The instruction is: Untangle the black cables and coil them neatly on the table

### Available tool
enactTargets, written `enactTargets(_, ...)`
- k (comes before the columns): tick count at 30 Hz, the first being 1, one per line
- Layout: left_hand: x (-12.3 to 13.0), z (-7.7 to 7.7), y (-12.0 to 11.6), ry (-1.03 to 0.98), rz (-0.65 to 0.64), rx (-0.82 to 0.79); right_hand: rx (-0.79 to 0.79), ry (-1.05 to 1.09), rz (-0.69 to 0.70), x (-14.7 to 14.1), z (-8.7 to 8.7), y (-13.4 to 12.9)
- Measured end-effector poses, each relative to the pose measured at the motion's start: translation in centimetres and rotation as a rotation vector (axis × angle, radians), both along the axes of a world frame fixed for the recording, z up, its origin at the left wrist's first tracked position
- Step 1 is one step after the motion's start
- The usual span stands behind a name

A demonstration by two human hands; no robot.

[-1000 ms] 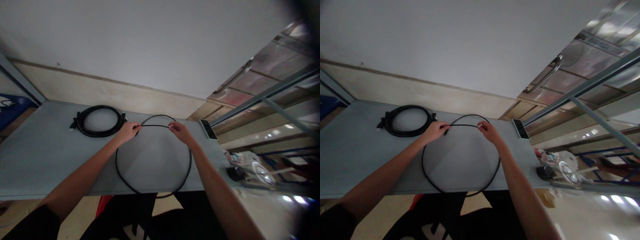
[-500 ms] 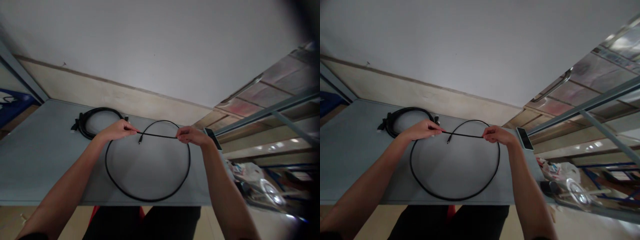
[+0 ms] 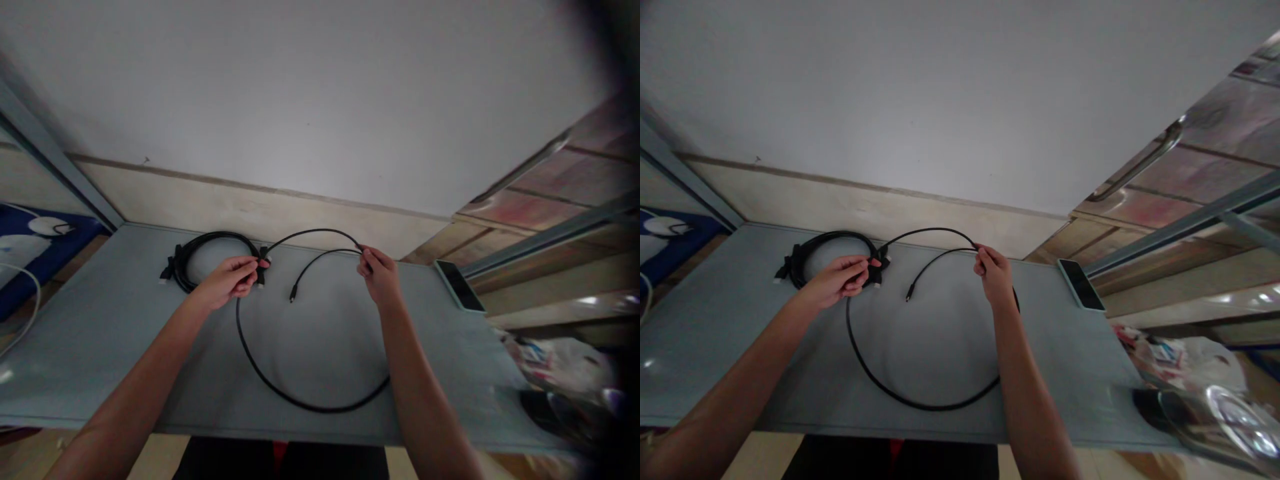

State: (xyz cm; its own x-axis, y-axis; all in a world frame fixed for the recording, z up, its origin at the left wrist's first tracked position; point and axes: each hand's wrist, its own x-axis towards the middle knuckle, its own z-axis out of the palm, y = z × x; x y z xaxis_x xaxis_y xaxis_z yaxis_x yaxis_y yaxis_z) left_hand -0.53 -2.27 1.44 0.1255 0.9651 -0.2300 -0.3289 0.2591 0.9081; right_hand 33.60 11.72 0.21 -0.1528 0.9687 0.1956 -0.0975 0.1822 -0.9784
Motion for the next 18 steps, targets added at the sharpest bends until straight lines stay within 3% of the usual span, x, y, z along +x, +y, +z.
enactTargets(5, 1.8, -0.3, 0.8, -0.003, 0.05, -0.002, 0.04, -0.365, 0.208, 0.0, 0.9, -1.8)
enactTargets(9, 2.0, 0.4, 1.2, 0.022, -0.035, -0.04, 0.055, -0.465, 0.294, -0.3, 2.4, -3.6)
enactTargets(13, 2.4, 0.9, 2.0, 0.024, -0.005, -0.011, 0.057, -0.547, 0.427, -0.7, 2.7, -5.3)
enactTargets(16, 2.9, 0.5, 2.4, -0.024, 0.033, 0.032, -0.044, -0.509, 0.394, -0.8, 2.0, -5.6)
enactTargets(18, 3.2, -0.2, 2.2, -0.071, 0.03, 0.034, -0.138, -0.361, 0.301, -0.6, 1.3, -5.3)
